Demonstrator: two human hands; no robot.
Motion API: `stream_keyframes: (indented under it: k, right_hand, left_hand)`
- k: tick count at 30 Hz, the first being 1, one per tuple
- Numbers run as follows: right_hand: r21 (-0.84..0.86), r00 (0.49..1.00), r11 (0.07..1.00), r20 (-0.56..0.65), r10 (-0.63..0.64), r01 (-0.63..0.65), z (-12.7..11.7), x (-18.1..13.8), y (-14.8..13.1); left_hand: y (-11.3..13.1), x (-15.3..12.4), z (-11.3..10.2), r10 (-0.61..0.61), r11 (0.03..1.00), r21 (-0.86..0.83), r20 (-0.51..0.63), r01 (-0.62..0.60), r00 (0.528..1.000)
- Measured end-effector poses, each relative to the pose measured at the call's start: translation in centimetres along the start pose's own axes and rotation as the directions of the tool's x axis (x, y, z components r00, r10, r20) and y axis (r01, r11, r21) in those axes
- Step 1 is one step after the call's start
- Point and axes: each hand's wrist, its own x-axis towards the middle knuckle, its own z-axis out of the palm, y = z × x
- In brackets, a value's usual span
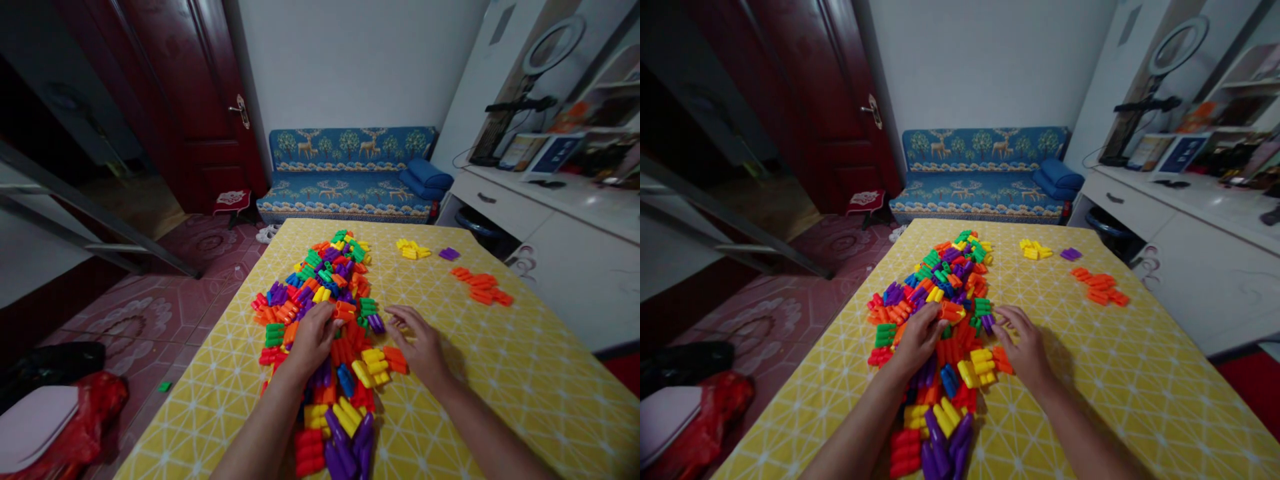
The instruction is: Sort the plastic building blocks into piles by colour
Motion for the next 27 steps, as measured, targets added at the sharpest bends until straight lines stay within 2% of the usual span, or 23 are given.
stream_keyframes:
  k: [3,6,12,15,18,21,24,25,27]
  right_hand:
    - [0.038,0.985,0.991,0.106,-0.134,0.131,2.3,0.2,-3.8]
    - [0.038,0.963,0.979,0.175,-0.203,0.200,3.6,0.6,-5.4]
    - [0.076,0.983,0.988,0.111,-0.144,0.136,5.2,0.4,-6.1]
    - [0.064,0.985,0.991,0.120,-0.124,0.117,4.7,0.5,-5.6]
    - [-0.044,0.994,0.994,0.050,-0.095,0.098,2.3,1.6,-2.9]
    - [-0.317,0.996,0.948,-0.093,0.002,-0.032,-2.2,3.1,2.7]
    - [-0.637,0.988,0.755,-0.087,0.126,-0.153,-6.6,3.3,9.0]
    - [-0.705,0.985,0.689,-0.079,0.155,-0.165,-7.7,2.9,10.7]
    - [-0.773,0.988,0.617,-0.088,0.130,-0.150,-9.0,1.8,12.8]
  left_hand:
    - [0.2,0.0,-0.1,-0.013,1.000,0.015,0.016,0.013,1.000]
    - [0.3,0.0,-0.2,0.000,1.000,0.005,0.021,-0.001,1.000]
    - [0.4,0.2,-0.5,0.032,0.999,-0.036,0.036,-0.031,0.999]
    - [0.5,0.2,-0.5,0.058,0.997,-0.048,0.087,-0.054,0.995]
    - [0.6,0.2,-0.6,0.060,0.996,-0.069,0.087,-0.054,0.994]
    - [0.5,0.3,-0.6,0.026,0.996,-0.083,0.027,-0.023,0.999]
    - [0.5,0.3,-0.6,0.003,0.996,-0.084,0.002,-0.003,1.000]
    - [0.5,0.3,-0.6,-0.002,0.997,-0.081,0.001,0.003,1.000]
    - [0.6,0.3,-0.6,-0.010,0.997,-0.075,0.003,0.011,1.000]
